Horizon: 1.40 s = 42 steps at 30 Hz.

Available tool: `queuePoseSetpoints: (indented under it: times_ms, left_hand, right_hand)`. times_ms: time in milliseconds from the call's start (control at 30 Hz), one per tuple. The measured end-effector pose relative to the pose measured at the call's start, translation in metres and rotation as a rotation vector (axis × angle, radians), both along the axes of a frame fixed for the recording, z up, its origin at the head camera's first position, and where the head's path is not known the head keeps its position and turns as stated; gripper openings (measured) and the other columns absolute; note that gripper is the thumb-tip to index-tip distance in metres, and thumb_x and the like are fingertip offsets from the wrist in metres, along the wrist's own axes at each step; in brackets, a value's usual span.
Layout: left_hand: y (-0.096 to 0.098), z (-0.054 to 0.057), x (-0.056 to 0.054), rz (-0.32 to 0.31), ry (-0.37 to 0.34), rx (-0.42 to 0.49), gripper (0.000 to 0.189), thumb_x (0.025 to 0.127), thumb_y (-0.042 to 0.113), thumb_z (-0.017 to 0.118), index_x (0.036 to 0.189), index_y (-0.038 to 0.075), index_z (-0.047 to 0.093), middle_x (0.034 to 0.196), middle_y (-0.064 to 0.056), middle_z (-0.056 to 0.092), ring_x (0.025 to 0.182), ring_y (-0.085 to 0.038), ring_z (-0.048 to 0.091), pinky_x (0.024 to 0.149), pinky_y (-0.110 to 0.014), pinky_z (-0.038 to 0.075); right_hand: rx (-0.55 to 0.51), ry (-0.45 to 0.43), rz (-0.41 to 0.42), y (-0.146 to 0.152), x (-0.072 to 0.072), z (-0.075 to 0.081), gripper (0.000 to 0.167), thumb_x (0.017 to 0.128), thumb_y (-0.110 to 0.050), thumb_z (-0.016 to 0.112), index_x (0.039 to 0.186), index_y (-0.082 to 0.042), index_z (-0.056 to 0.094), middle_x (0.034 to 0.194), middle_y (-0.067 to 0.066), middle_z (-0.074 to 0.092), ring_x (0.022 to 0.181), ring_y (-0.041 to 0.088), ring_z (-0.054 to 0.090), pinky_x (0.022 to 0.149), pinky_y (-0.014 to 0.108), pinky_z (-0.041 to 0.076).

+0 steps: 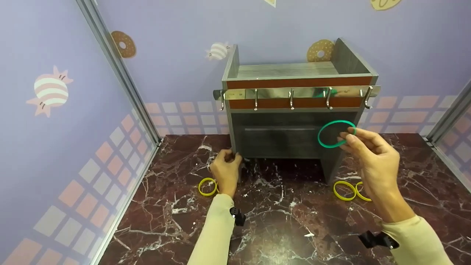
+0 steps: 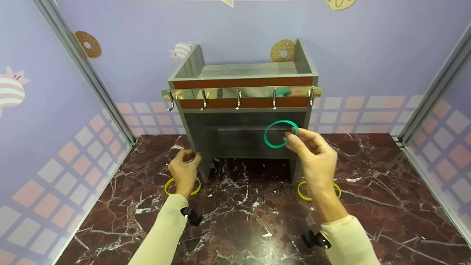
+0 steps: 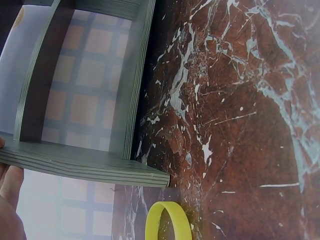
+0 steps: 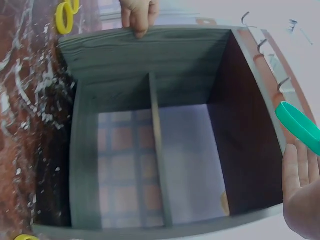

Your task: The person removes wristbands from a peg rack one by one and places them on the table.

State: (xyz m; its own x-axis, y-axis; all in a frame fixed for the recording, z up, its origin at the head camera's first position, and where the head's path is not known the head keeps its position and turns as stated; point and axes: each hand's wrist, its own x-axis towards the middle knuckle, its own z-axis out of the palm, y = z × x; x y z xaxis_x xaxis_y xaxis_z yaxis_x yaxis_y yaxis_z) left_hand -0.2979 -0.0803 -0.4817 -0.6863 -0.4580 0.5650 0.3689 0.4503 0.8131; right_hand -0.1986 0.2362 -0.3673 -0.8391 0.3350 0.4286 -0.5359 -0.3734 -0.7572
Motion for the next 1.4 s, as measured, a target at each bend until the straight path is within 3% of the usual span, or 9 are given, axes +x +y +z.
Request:
queuePoseSetpoints:
  times_ms: [367,667,1067,1200,1400]
  left_hand:
    - [0.000,0.000,0.001,0.002,-0.001,0.009,0.012,0.077,0.000,0.084,0.086,0.000,0.077,0.082,-0.012,0.078,0.073,-0.025,0.075,0.068,-0.042,0.062]
    - [0.000,-0.003,0.000,-0.008,0.019,0.011,0.011,0.078,0.001,0.084,0.086,0.001,0.077,0.081,-0.010,0.077,0.072,-0.023,0.075,0.066,-0.039,0.062]
    - [0.000,-0.002,0.001,-0.016,0.021,0.011,0.011,0.079,-0.001,0.084,0.086,0.000,0.076,0.081,-0.011,0.077,0.072,-0.024,0.075,0.066,-0.039,0.062]
    - [0.000,-0.002,0.001,-0.015,0.020,0.011,0.010,0.079,-0.001,0.083,0.086,0.000,0.076,0.081,-0.012,0.077,0.072,-0.024,0.075,0.066,-0.039,0.062]
    - [0.000,-0.001,0.001,-0.016,0.018,0.012,0.011,0.079,-0.002,0.084,0.086,-0.001,0.076,0.081,-0.013,0.077,0.072,-0.024,0.075,0.066,-0.038,0.062]
  right_hand:
    - [-0.057,-0.077,-0.041,0.033,0.007,-0.030,0.023,0.095,0.015,0.068,0.117,0.023,0.065,0.102,0.026,0.076,0.091,0.031,0.078,0.082,0.037,0.062]
    - [-0.140,-0.125,-0.043,0.066,0.011,-0.051,0.019,0.095,0.015,0.068,0.114,0.019,0.068,0.102,0.024,0.076,0.092,0.030,0.079,0.082,0.036,0.062]
    - [-0.105,-0.292,-0.116,0.117,0.011,-0.091,0.019,0.094,0.007,0.074,0.113,0.004,0.075,0.099,0.013,0.080,0.082,0.022,0.079,0.077,0.028,0.061]
    - [-0.035,-0.389,-0.174,0.130,0.011,-0.100,0.016,0.093,0.000,0.080,0.108,-0.003,0.078,0.094,0.006,0.080,0.080,0.015,0.079,0.074,0.023,0.061]
    - [-0.040,-0.452,-0.216,0.147,0.010,-0.114,0.012,0.091,0.000,0.082,0.102,-0.005,0.080,0.089,0.004,0.078,0.077,0.013,0.078,0.073,0.022,0.061]
